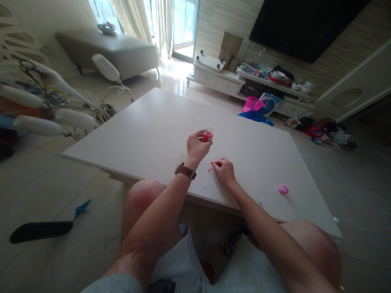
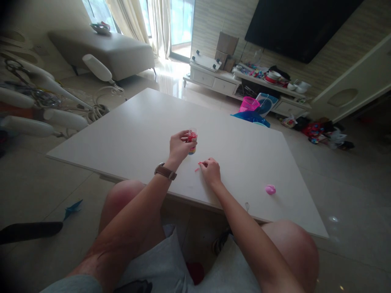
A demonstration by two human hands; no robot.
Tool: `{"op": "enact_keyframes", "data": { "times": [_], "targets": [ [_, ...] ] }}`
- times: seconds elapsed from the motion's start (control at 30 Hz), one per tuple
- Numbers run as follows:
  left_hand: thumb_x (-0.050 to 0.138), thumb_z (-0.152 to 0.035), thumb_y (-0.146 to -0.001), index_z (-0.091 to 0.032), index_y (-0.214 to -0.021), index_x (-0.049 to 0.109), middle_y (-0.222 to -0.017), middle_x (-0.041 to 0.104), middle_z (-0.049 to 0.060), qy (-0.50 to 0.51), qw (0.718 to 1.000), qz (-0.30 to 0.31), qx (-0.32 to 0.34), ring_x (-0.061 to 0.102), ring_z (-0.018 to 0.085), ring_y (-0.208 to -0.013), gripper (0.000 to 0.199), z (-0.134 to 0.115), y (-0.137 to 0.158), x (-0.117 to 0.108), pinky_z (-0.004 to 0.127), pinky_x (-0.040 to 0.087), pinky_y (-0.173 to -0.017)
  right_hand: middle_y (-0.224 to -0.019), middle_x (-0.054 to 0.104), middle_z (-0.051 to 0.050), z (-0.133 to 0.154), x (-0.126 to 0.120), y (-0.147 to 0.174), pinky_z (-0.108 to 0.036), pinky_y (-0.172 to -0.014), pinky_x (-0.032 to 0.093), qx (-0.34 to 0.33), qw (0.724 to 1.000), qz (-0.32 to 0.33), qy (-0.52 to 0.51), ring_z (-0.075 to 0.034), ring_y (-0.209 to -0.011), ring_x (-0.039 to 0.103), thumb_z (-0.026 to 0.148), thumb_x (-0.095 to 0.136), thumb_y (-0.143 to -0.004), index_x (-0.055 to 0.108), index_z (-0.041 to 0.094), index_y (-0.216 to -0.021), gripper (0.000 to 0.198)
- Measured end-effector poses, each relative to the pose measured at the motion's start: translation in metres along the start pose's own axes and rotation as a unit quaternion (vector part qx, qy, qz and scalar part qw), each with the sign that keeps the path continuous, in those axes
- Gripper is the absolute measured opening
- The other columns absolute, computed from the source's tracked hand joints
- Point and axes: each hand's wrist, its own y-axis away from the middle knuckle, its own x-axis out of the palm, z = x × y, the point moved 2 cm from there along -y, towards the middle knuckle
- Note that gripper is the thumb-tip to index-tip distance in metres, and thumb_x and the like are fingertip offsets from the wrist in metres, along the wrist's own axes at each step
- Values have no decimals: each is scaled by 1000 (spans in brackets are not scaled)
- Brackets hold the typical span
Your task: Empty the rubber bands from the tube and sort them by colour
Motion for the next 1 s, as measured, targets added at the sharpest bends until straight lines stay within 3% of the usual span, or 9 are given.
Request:
{"op": "enact_keyframes", "data": {
  "times": [0.17,0.37,0.53,0.77,0.87,1.0],
  "targets": [
    [78,-10,-66,-18,-112,76,-99,78,6,8,1000,3,2,75,20,-85,47,-1,0,0,28,59,-73,-83,65,-4,2,2,-3,-30,-73,48,-66,996,45,-44,-15,-73,59,15,64,-88,76,17,-79,15],
    [78,-10,-67,-19,-113,75,-102,78,6,7,1000,6,-2,75,19,-87,47,-3,0,0,27,60,-75,-91,70,-5,-8,-2,6,-32,-76,53,-144,971,125,-142,-18,-83,64,26,73,-88,82,24,-93,11],
    [77,-9,-67,-18,-112,75,-101,78,6,10,1000,12,-2,75,19,-86,46,-4,2,1,26,59,-71,-91,69,-5,-8,-5,9,-34,-83,53,-194,968,133,-87,-20,-88,64,22,70,-91,79,24,-89,9],
    [76,-9,-67,-18,-112,76,-98,78,6,8,999,46,7,74,19,-84,46,-2,4,5,25,58,-69,-100,67,-9,4,-7,18,-35,-89,50,-239,957,151,73,-22,-95,60,11,53,-96,67,20,-90,17],
    [73,-6,-66,-19,-112,77,-96,78,6,-47,994,86,38,73,19,-86,48,-4,8,6,29,58,-76,-94,69,-7,-3,-25,12,-34,-82,51,-194,972,124,38,-21,-87,62,12,52,-95,67,20,-90,18],
    [65,1,-69,-24,-108,80,-102,77,5,-176,964,137,145,70,22,-94,49,-11,19,9,34,55,-89,-88,74,-5,-14,-73,-3,-35,-77,53,-134,988,9,-75,-20,-79,66,25,61,-95,72,21,-90,13]
  ]
}}
